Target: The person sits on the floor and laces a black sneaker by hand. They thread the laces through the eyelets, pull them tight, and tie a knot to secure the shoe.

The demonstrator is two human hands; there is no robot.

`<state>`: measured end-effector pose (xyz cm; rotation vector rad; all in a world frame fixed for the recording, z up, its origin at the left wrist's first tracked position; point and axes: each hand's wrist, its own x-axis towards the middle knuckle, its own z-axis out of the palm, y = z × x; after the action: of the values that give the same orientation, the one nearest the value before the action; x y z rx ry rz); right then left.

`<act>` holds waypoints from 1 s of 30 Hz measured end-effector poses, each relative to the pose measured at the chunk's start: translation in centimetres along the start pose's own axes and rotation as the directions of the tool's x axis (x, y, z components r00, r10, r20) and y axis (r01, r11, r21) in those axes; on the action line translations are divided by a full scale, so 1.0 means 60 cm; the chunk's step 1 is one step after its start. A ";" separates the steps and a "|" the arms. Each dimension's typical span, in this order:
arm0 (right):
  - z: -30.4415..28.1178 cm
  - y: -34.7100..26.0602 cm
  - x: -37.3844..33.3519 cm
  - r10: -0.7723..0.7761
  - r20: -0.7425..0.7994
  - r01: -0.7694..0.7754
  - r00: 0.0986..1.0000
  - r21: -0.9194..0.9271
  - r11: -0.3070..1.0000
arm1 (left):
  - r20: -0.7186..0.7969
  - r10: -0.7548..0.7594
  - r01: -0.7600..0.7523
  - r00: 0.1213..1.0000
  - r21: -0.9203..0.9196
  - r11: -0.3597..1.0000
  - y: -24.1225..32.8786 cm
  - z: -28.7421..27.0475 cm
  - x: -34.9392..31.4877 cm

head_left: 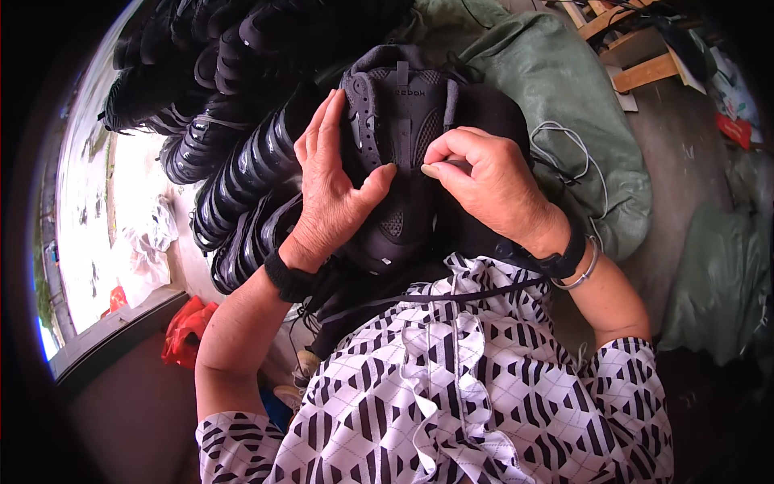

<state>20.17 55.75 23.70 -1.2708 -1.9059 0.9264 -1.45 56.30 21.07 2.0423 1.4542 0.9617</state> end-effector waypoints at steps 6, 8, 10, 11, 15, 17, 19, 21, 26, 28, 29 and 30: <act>-0.014 -0.005 0.003 0.055 0.110 -0.052 0.992 -0.037 0.998 | 0.000 0.075 -0.074 0.997 0.022 0.997 -0.003 0.002 0.000; -0.013 -0.007 0.003 0.065 0.105 -0.058 0.992 -0.069 0.996 | -0.004 0.060 -0.060 0.998 0.009 0.998 -0.003 0.002 0.000; -0.008 -0.007 0.001 0.023 0.062 -0.015 0.998 -0.118 0.993 | -0.005 0.062 -0.062 0.998 0.000 0.998 -0.004 0.004 0.000; -0.003 -0.007 0.000 -0.023 0.028 0.027 0.999 -0.151 0.988 | -0.004 0.066 -0.066 0.998 0.001 0.998 -0.005 0.005 0.000; 0.011 -0.004 -0.005 0.117 0.035 -0.116 0.992 -0.027 0.993 | -0.006 0.072 -0.072 0.997 0.003 0.997 -0.010 0.009 -0.003; 0.013 -0.003 -0.004 0.228 0.104 -0.242 0.968 0.143 0.960 | -0.001 0.085 -0.085 0.996 0.004 0.996 -0.015 0.010 -0.003; 0.013 -0.004 0.001 0.289 0.174 -0.331 0.941 0.319 0.888 | 0.013 0.115 -0.115 0.993 0.016 0.993 -0.020 0.009 -0.003; 0.014 -0.005 0.007 0.305 0.192 -0.356 0.933 0.348 0.868 | 0.031 0.131 -0.130 0.991 -0.019 0.991 -0.026 0.005 -0.002; 0.005 -0.004 0.001 0.074 0.059 -0.077 0.995 0.036 0.996 | 0.083 0.225 -0.219 0.971 -0.079 0.972 -0.030 -0.009 -0.022; -0.002 -0.001 -0.010 -0.039 0.027 0.043 0.999 -0.143 0.989 | 0.084 0.256 -0.249 0.963 -0.089 0.964 -0.030 -0.012 -0.042; -0.004 0.000 -0.015 -0.117 0.009 0.116 0.993 -0.218 0.969 | 0.080 0.246 -0.233 0.966 -0.139 0.963 -0.030 -0.012 -0.053; -0.005 0.002 -0.017 -0.176 0.032 0.177 0.984 -0.294 0.939 | 0.072 0.250 -0.241 0.966 -0.115 0.964 -0.034 -0.013 -0.060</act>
<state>20.78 54.88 23.64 -1.2356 -2.1824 0.5672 -4.01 53.58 19.15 2.1917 1.1000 1.0099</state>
